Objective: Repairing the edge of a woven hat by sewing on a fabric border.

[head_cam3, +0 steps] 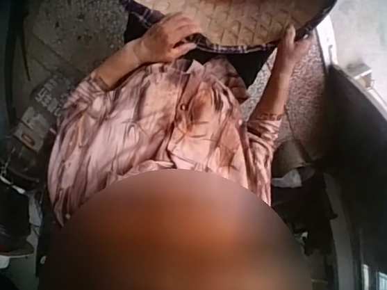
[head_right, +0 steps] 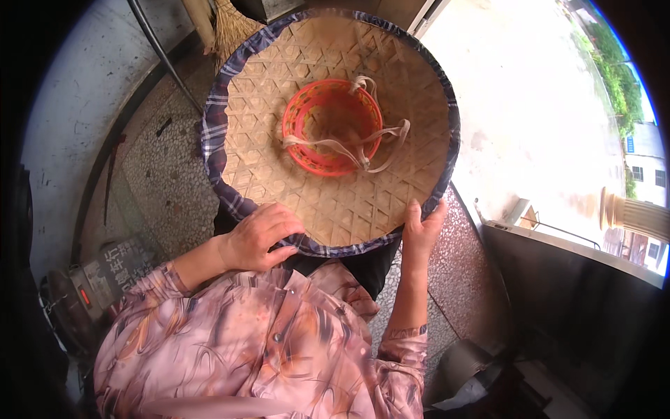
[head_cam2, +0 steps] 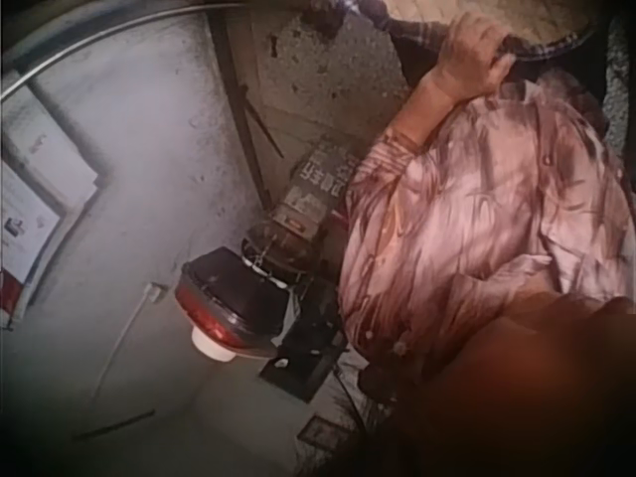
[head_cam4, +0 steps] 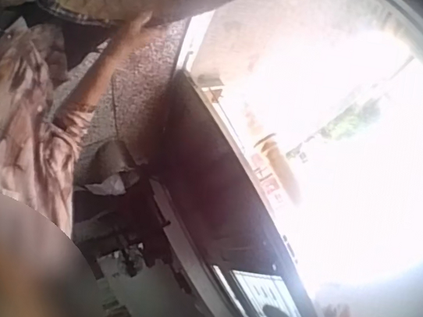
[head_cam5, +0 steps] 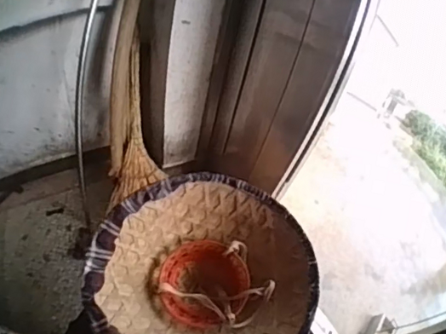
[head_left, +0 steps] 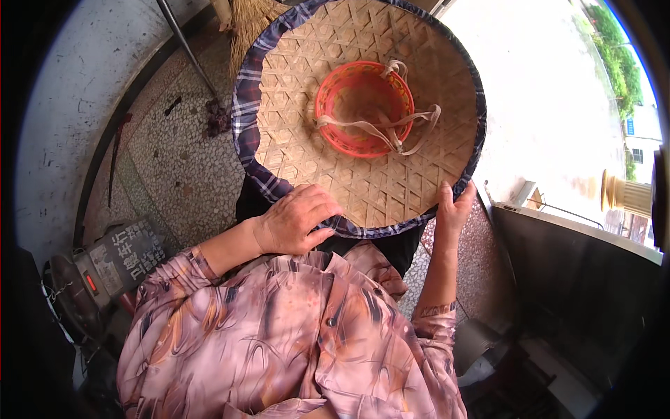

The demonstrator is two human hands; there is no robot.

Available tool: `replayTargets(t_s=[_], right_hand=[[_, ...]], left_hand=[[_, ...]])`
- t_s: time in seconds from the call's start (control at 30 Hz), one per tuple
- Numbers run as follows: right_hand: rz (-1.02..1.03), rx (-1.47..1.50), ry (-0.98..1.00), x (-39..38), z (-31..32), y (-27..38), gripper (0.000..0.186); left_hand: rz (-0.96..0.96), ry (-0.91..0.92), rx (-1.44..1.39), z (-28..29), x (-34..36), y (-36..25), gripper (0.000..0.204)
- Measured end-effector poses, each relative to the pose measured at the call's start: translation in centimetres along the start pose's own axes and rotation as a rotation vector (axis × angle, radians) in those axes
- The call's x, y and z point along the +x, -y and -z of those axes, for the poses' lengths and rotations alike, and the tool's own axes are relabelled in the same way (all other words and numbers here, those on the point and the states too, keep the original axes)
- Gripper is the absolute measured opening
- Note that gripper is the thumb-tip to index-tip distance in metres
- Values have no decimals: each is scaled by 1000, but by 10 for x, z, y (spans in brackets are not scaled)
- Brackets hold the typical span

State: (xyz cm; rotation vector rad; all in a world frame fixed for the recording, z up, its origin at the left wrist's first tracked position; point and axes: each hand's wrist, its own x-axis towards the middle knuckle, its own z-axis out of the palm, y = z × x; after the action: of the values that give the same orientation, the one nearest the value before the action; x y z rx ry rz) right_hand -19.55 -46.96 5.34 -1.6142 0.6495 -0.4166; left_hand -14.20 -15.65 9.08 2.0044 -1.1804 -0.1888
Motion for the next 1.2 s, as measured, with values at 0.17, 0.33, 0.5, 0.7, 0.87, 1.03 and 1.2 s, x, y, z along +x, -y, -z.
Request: replayTargets(t_s=[0.17, 0.33, 0.5, 0.7, 0.87, 1.03, 1.2], right_hand=[[926, -645, -105, -35, -10, 70, 33], [812, -475, 603, -89, -45, 74, 30], [745, -605, 514, -110, -62, 82, 30], [596, -703, 577, -106, -59, 78, 26], [611, -619, 570, -102, -66, 70, 19], [513, -638, 552, -104, -64, 69, 14], [528, -651, 566, -104, -63, 61, 12]], left_hand=[[29, -52, -11, 6, 1, -5, 39], [-46, -114, -14, 19, 1, -11, 29], [-35, -184, -19, 19, -6, -11, 27], [56, -126, 43, 21, 6, -19, 29], [16, 12, 12, 17, 9, -6, 32], [86, 136, -54, 11, 7, -4, 37], [129, 173, -113, 6, 8, -6, 48]])
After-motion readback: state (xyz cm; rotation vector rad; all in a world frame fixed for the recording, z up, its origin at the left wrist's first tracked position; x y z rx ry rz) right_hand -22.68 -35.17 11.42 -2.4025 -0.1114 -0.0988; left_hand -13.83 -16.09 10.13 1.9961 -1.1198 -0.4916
